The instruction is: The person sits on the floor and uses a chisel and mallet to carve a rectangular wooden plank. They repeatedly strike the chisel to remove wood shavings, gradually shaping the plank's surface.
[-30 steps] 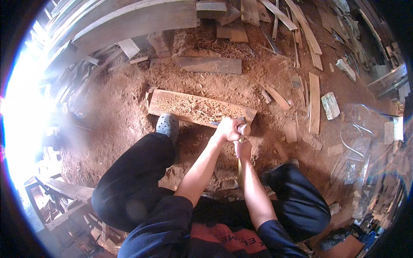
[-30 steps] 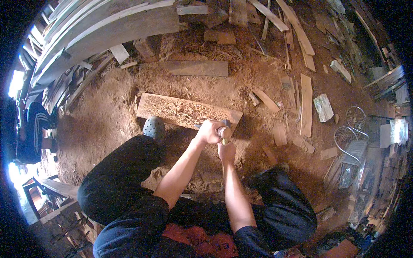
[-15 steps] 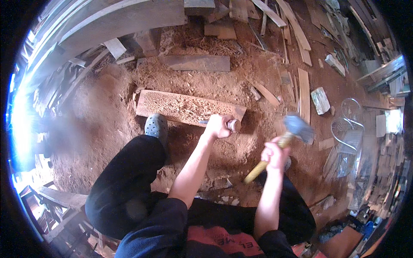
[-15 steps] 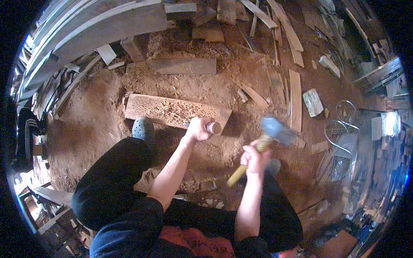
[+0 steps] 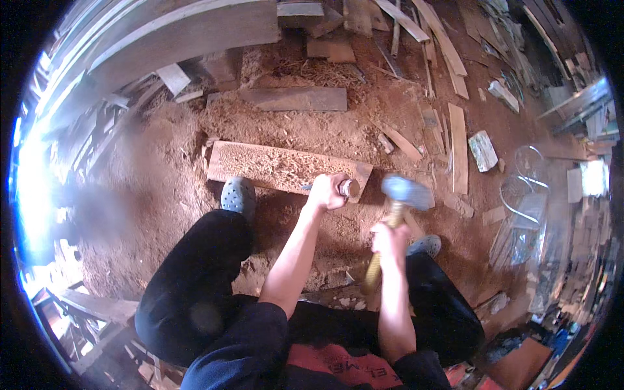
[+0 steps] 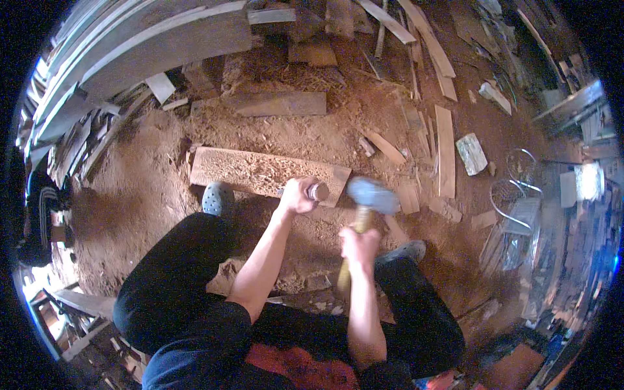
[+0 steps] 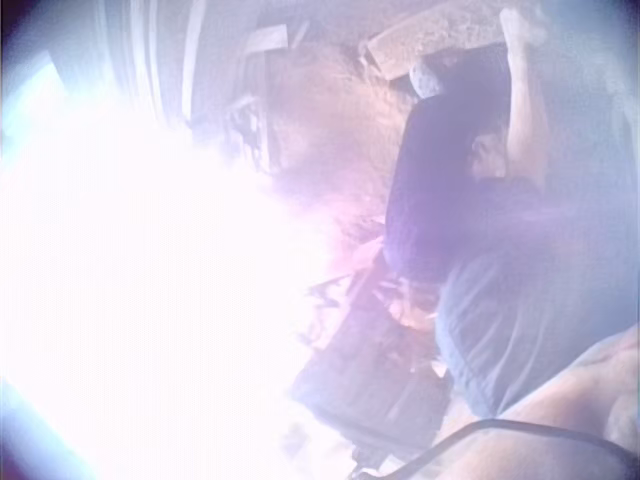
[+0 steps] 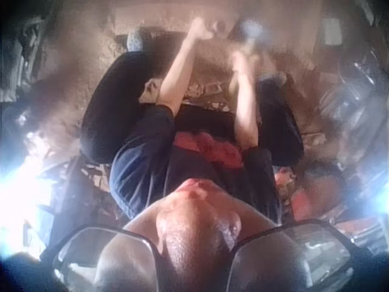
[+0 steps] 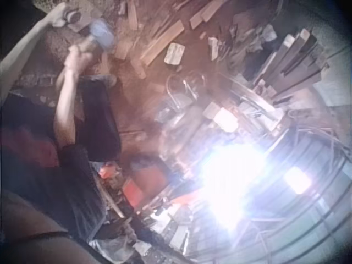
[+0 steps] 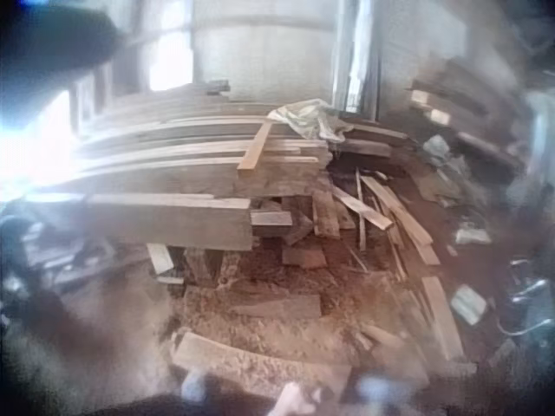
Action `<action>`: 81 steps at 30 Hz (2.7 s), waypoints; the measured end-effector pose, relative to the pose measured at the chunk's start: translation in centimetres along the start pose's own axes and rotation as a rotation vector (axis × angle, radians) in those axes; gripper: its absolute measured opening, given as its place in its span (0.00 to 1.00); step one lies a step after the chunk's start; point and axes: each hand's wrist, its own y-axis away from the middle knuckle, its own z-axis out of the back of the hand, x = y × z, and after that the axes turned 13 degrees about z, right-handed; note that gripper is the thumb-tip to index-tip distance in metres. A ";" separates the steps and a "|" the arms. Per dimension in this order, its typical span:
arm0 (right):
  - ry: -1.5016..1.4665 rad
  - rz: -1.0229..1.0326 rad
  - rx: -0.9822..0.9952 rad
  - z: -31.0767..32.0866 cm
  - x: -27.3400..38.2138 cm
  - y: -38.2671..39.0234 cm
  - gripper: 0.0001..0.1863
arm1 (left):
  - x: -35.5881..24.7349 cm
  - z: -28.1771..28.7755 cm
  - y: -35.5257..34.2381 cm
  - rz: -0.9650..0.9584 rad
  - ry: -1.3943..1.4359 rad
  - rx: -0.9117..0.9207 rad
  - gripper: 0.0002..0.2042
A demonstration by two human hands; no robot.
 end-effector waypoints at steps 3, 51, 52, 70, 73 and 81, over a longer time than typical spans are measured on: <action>-0.341 0.170 -0.152 4.2 6.4 1.5 0.09 | -0.4 0.0 -0.1 0.024 0.035 0.044 0.13; 0.563 -0.158 0.319 -1.8 -14.0 -4.1 0.12 | -0.5 1.2 0.7 -0.030 0.343 0.005 0.19; 0.539 -0.145 0.304 -1.5 -14.3 -4.1 0.10 | -2.1 0.5 0.9 -0.111 0.255 0.051 0.19; 0.470 -0.189 0.292 -1.4 -13.6 -4.0 0.06 | -1.1 -1.3 0.8 -0.152 -0.001 0.110 0.16; 0.344 -0.241 0.303 -0.9 -13.0 -3.7 0.05 | -1.6 -1.1 0.8 -0.087 -0.021 0.120 0.15; -0.372 -0.084 -0.004 4.3 0.7 -0.7 0.11 | -1.1 0.2 0.2 -0.013 0.118 0.079 0.15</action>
